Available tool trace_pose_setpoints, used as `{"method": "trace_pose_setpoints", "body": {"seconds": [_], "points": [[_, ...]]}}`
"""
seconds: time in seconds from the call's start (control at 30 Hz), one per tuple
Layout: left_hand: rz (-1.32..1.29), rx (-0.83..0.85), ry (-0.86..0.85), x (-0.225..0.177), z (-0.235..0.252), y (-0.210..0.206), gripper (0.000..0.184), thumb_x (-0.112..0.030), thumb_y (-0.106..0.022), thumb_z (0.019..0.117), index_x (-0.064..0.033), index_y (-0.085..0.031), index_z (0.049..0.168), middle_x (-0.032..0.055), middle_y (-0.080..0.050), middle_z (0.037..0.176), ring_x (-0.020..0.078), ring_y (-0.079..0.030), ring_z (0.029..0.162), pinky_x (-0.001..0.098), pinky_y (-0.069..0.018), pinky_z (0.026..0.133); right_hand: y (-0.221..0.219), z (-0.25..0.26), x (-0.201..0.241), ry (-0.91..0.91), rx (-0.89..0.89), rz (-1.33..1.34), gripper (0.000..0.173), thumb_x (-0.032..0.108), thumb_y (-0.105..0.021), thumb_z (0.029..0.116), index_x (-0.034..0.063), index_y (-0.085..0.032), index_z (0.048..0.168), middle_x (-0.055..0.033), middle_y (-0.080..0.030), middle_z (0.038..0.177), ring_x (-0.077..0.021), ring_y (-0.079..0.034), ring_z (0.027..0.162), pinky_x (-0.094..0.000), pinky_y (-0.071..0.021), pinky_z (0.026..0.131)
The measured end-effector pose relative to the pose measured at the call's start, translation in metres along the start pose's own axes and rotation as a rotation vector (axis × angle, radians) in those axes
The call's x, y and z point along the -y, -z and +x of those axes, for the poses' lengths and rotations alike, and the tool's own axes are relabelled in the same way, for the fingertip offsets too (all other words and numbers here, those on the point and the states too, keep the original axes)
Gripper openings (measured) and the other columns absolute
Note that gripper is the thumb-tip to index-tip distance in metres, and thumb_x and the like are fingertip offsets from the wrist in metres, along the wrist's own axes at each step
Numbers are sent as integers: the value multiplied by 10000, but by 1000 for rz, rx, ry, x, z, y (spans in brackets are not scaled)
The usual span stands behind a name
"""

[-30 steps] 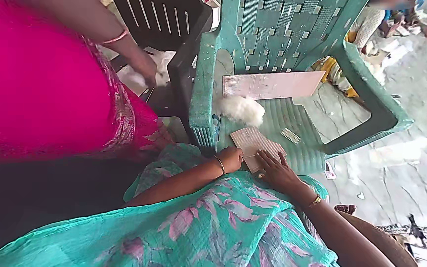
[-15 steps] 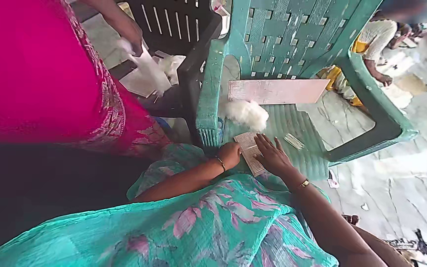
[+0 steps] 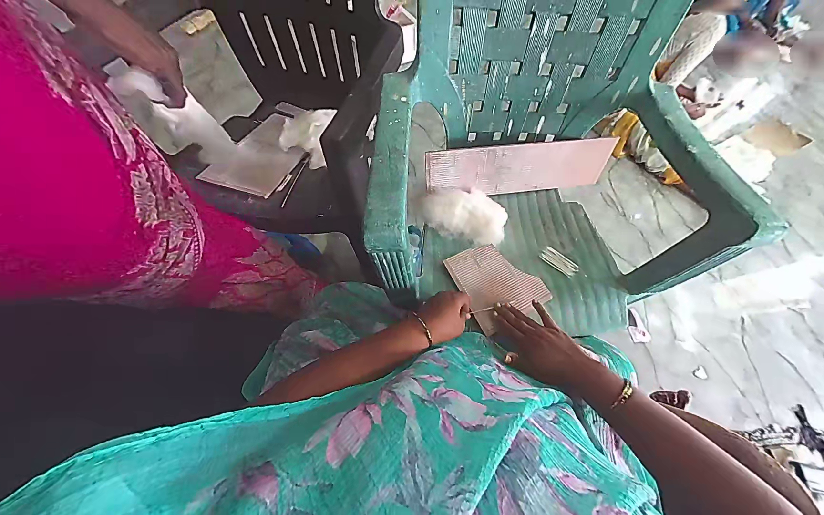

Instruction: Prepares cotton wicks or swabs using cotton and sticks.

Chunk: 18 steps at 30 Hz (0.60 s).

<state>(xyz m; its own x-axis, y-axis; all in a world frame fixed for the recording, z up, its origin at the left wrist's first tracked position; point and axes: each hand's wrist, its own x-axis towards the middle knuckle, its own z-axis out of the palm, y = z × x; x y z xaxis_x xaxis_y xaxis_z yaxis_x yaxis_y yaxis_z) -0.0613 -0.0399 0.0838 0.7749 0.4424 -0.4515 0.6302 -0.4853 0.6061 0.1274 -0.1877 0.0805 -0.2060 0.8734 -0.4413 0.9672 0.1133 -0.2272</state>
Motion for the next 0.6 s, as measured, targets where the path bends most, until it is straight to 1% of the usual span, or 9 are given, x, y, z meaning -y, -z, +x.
{"method": "trace_pose_setpoints", "body": {"seconds": [0.03,0.1,0.17,0.27,0.33,0.43,0.53,0.6], "points": [[-15,-13,2,0,0,0,301,-136,-478,1081,78,-625,1234,249,-647,1238,351,-621,1207,494,-459,1076,1,-6,-4,17,-11,19,701,471,-390,1068,78,-254,1633,-96,-207,1714,-246,-152,1595,-657,-1,1235],[-51,-76,-1,4,-2,0,305,-129,-476,1082,91,-627,1229,260,-652,1230,356,-622,1206,484,-456,1081,2,-12,-14,24,-86,82,666,425,-433,1062,55,-324,1606,-115,-288,1686,-273,-203,1583,-676,-17,1229],[-73,-142,22,7,-1,1,310,-132,-469,1087,94,-627,1229,261,-652,1234,360,-622,1215,485,-457,1085,7,-6,-23,-25,-154,103,654,394,-442,1066,42,-322,1604,-129,-294,1681,-287,-205,1581,-663,-24,1237],[-87,-226,76,8,3,4,297,-121,-475,1082,91,-632,1219,257,-651,1241,356,-619,1226,481,-458,1091,17,23,-29,-92,-216,99,650,410,-414,1086,53,-294,1616,-116,-258,1696,-262,-160,1593,-606,-10,1260],[-67,-245,112,8,5,7,285,-115,-479,1079,82,-631,1219,250,-652,1243,350,-617,1232,479,-458,1094,20,49,-27,-90,-242,90,659,430,-397,1091,56,-280,1621,-106,-236,1705,-243,-138,1597,-587,-12,1267],[-28,-239,141,7,9,10,282,-106,-479,1075,79,-624,1231,248,-643,1267,353,-606,1254,482,-457,1099,23,87,-18,-49,-267,76,666,422,-438,1086,52,-286,1618,-111,-244,1702,-245,-164,1592,-590,-29,1267],[0,-219,149,7,9,11,282,-100,-473,1075,78,-621,1236,248,-636,1278,348,-599,1263,479,-450,1105,25,102,-8,-65,-207,43,682,447,-402,1089,70,-242,1634,-102,-195,1717,-232,-127,1599,-591,2,1264],[3,-200,143,6,7,11,286,-109,-479,1076,75,-618,1245,248,-634,1282,346,-594,1271,474,-443,1112,25,93,-3,-87,-143,37,703,477,-376,1089,71,-214,1640,-102,-159,1725,-235,-102,1602,-598,12,1261]]}}
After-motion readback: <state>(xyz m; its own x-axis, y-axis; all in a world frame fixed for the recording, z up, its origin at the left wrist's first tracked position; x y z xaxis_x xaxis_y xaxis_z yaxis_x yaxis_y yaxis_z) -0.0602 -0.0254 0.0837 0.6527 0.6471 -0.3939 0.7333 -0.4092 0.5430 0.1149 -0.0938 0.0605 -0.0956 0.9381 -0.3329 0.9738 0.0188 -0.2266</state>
